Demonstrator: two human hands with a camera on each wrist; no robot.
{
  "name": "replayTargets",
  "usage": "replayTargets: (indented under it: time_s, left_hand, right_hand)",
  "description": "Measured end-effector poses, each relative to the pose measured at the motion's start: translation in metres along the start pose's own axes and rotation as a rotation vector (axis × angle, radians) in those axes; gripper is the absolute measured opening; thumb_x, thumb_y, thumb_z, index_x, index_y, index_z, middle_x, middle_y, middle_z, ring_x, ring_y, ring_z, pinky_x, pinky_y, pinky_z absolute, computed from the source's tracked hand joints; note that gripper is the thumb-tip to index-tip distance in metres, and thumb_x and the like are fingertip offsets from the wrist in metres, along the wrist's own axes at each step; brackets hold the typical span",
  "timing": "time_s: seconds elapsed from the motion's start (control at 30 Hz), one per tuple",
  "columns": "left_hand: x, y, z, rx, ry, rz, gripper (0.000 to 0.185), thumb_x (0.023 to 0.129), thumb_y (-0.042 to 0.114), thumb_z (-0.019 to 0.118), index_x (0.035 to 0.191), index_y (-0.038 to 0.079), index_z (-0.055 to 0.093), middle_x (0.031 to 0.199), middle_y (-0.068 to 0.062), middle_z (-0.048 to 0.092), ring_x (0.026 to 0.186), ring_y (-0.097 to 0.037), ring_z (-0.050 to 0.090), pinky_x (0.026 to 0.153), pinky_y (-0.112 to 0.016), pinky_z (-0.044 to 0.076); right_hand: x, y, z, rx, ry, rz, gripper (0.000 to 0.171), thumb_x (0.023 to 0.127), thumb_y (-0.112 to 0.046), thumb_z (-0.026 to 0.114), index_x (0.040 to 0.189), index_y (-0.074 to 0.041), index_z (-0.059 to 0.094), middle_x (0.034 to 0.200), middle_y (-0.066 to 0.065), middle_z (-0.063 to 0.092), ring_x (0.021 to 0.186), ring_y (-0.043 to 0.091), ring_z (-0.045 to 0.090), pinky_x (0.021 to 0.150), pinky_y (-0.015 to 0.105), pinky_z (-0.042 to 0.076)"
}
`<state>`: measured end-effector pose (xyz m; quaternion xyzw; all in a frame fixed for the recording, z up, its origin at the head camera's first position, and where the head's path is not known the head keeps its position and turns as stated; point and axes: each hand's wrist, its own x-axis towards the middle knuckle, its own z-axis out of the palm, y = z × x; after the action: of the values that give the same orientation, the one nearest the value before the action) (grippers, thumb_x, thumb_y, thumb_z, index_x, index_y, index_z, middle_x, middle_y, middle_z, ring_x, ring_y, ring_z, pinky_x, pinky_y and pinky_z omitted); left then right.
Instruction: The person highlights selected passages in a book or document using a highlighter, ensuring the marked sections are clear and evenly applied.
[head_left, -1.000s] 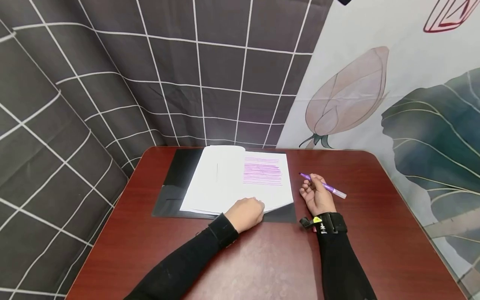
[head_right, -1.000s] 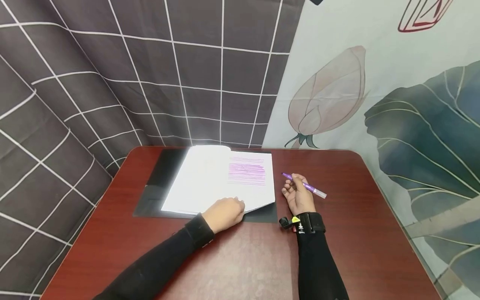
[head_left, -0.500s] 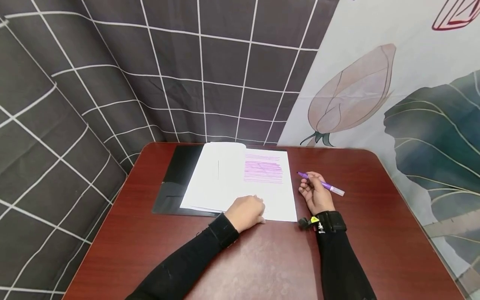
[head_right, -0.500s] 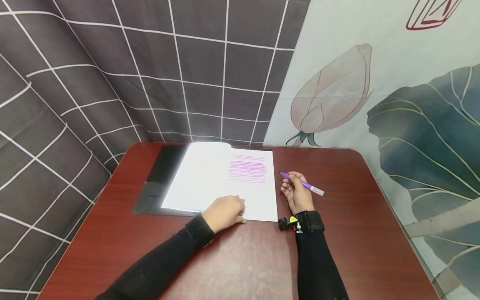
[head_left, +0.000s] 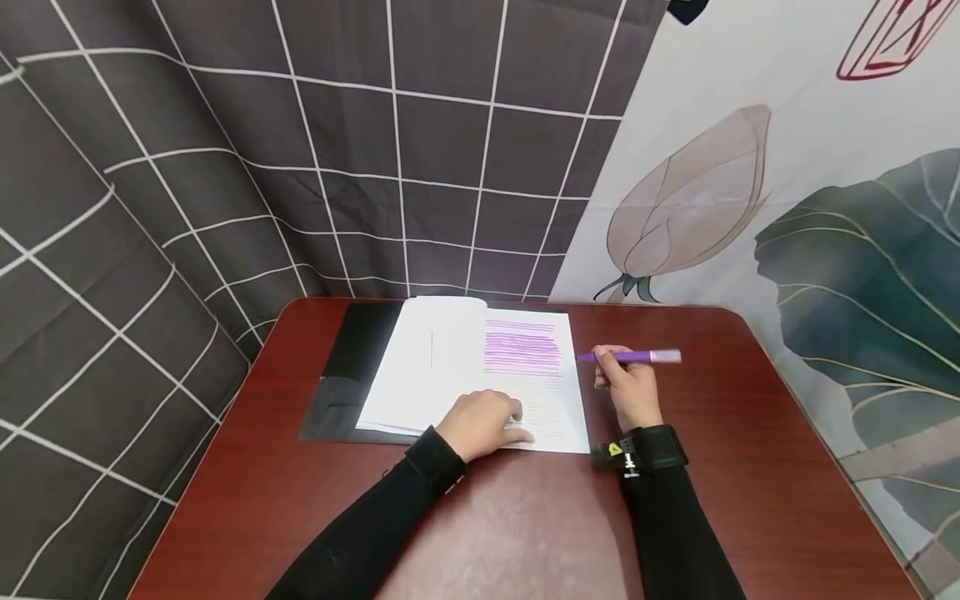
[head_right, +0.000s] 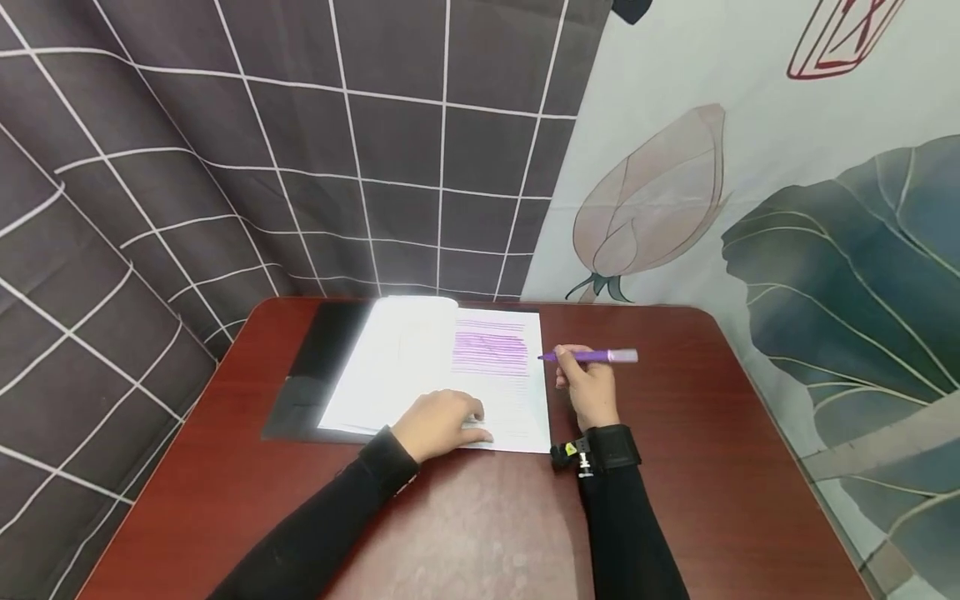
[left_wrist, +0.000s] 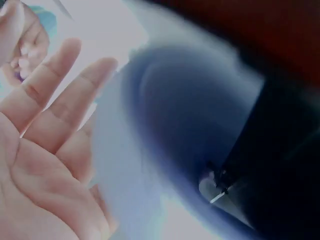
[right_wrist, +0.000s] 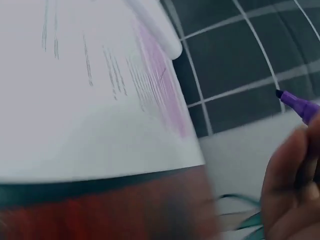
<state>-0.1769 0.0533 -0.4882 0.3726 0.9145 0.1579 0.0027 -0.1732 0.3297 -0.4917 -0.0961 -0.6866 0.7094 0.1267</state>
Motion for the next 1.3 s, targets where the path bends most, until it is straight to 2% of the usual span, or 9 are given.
replayTargets:
  time_s: [0.2, 0.37, 0.5, 0.6, 0.7, 0.87, 1.03, 1.23, 1.3]
  left_hand:
    - [0.009, -0.01, -0.026, -0.057, 0.121, -0.047, 0.027, 0.108, 0.04, 0.08, 0.121, 0.017, 0.086, 0.116, -0.001, 0.089, 0.107, -0.021, 0.084, 0.089, -0.043, 0.069]
    - [0.011, -0.02, -0.046, -0.126, 0.224, -0.075, 0.03, 0.108, 0.038, 0.08, 0.127, 0.016, 0.084, 0.125, -0.004, 0.088, 0.119, -0.026, 0.083, 0.102, -0.046, 0.068]
    - [0.009, -0.024, -0.057, -0.189, 0.26, -0.088, 0.037, 0.106, 0.039, 0.082, 0.134, 0.015, 0.081, 0.132, -0.007, 0.086, 0.12, -0.028, 0.083, 0.105, -0.049, 0.067]
    - [0.008, -0.026, -0.063, -0.191, 0.237, -0.1, 0.046, 0.106, 0.043, 0.082, 0.141, 0.014, 0.078, 0.139, -0.008, 0.084, 0.125, -0.03, 0.082, 0.108, -0.05, 0.066]
    - [0.006, -0.027, -0.068, -0.174, 0.224, -0.111, 0.051, 0.105, 0.045, 0.082, 0.145, 0.014, 0.076, 0.143, -0.008, 0.082, 0.13, -0.031, 0.08, 0.112, -0.051, 0.064]
    - [0.003, -0.028, -0.076, -0.176, 0.259, -0.106, 0.057, 0.104, 0.044, 0.084, 0.152, 0.017, 0.071, 0.147, -0.008, 0.08, 0.131, -0.031, 0.08, 0.109, -0.051, 0.066]
    - [0.006, -0.028, -0.075, -0.18, 0.289, -0.048, 0.056, 0.103, 0.039, 0.086, 0.155, 0.023, 0.072, 0.15, -0.004, 0.079, 0.142, -0.027, 0.075, 0.117, -0.051, 0.062]
    - [0.011, -0.026, -0.072, -0.144, 0.376, -0.012, 0.033, 0.104, 0.028, 0.085, 0.135, 0.017, 0.085, 0.125, -0.005, 0.087, 0.105, -0.022, 0.084, 0.093, -0.042, 0.069]
    - [0.012, -0.025, -0.072, -0.136, 0.409, -0.014, 0.026, 0.106, 0.024, 0.082, 0.13, 0.014, 0.086, 0.119, -0.005, 0.088, 0.103, -0.022, 0.084, 0.091, -0.042, 0.069]
  right_hand:
    - [-0.006, -0.023, 0.018, -0.644, -0.092, -0.106, 0.036, 0.12, -0.035, 0.06, 0.118, 0.001, 0.066, 0.101, 0.016, 0.067, 0.089, 0.023, 0.06, 0.078, 0.032, 0.051]
    - [-0.011, -0.032, 0.033, -0.916, -0.167, -0.195, 0.026, 0.117, -0.024, 0.066, 0.127, 0.0, 0.068, 0.114, 0.022, 0.074, 0.093, 0.032, 0.069, 0.08, 0.04, 0.059]
    - [-0.02, -0.036, 0.045, -0.975, -0.133, -0.217, 0.025, 0.111, -0.016, 0.074, 0.128, -0.002, 0.062, 0.11, 0.024, 0.08, 0.087, 0.032, 0.077, 0.079, 0.049, 0.067]
    - [-0.024, -0.039, 0.05, -1.008, -0.088, -0.244, 0.03, 0.107, -0.017, 0.081, 0.126, -0.005, 0.06, 0.106, 0.023, 0.081, 0.084, 0.032, 0.074, 0.077, 0.048, 0.065]
    - [-0.026, -0.043, 0.054, -1.046, -0.066, -0.302, 0.029, 0.104, -0.018, 0.085, 0.124, -0.005, 0.069, 0.104, 0.021, 0.082, 0.082, 0.032, 0.07, 0.078, 0.049, 0.065]
    - [-0.028, -0.05, 0.061, -1.123, -0.077, -0.439, 0.028, 0.101, -0.013, 0.087, 0.126, 0.0, 0.081, 0.116, 0.023, 0.085, 0.098, 0.039, 0.082, 0.097, 0.056, 0.07]
    - [-0.03, -0.054, 0.069, -1.159, -0.092, -0.526, 0.027, 0.1, -0.009, 0.088, 0.124, 0.002, 0.082, 0.114, 0.024, 0.086, 0.097, 0.039, 0.084, 0.09, 0.052, 0.071]
    - [-0.032, -0.057, 0.076, -1.143, -0.084, -0.623, 0.027, 0.096, -0.008, 0.09, 0.122, 0.0, 0.084, 0.109, 0.022, 0.086, 0.083, 0.034, 0.085, 0.08, 0.047, 0.072]
    - [-0.032, -0.058, 0.079, -1.151, -0.07, -0.679, 0.028, 0.096, -0.008, 0.091, 0.122, -0.002, 0.084, 0.11, 0.021, 0.086, 0.086, 0.034, 0.086, 0.08, 0.047, 0.072]
